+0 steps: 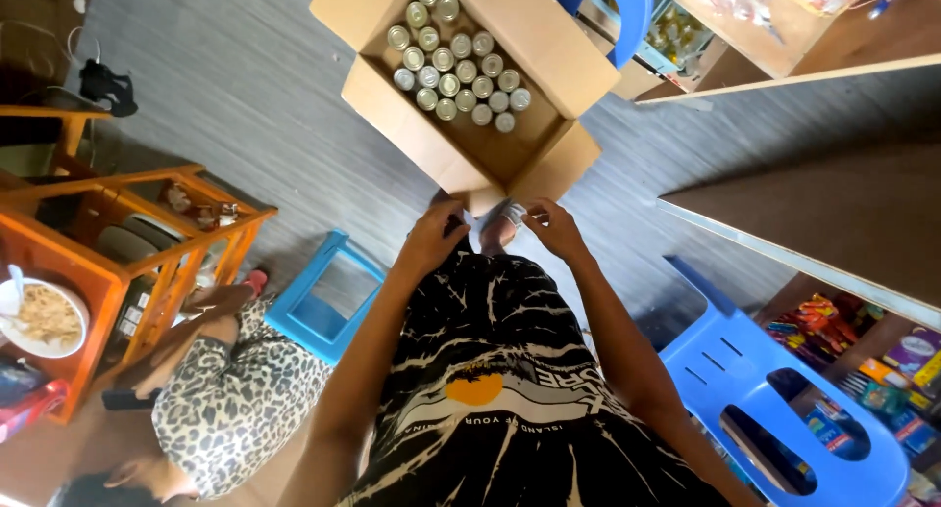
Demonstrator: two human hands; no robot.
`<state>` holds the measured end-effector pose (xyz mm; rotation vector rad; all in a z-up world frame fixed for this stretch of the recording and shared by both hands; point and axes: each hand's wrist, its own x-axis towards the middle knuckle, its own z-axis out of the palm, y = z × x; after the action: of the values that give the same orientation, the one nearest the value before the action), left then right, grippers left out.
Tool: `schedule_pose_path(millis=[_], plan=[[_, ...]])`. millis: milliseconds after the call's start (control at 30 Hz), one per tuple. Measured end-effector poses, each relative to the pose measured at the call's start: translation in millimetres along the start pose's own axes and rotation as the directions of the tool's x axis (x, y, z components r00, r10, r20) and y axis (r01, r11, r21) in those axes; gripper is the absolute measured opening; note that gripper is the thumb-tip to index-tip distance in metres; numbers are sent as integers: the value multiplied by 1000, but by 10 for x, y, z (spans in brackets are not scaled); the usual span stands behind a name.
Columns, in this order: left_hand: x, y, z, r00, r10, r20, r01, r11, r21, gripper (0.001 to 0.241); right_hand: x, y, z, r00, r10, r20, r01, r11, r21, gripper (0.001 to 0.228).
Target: The person stocks and organizes canned goods onto a retail shelf from a cardboard box.
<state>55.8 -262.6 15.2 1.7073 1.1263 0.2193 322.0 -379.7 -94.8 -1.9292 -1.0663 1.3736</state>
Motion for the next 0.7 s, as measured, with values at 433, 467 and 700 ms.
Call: schedule_pose_path(millis=[433,467,700], plan=[[699,-291,-312,993,-54,109,69,988,-136,48,1316,606,463,981,-44,-190,7,982,-190,42],[792,-284,-348,992,-36,118,58,981,-184,46,1446,682,488,955,-178,-238,108,954,-281,40],[1076,-512,-427,985,-84,149,95,993,-66,47,2318,513,430,942,-72,-327,-44,941,-335,60]])
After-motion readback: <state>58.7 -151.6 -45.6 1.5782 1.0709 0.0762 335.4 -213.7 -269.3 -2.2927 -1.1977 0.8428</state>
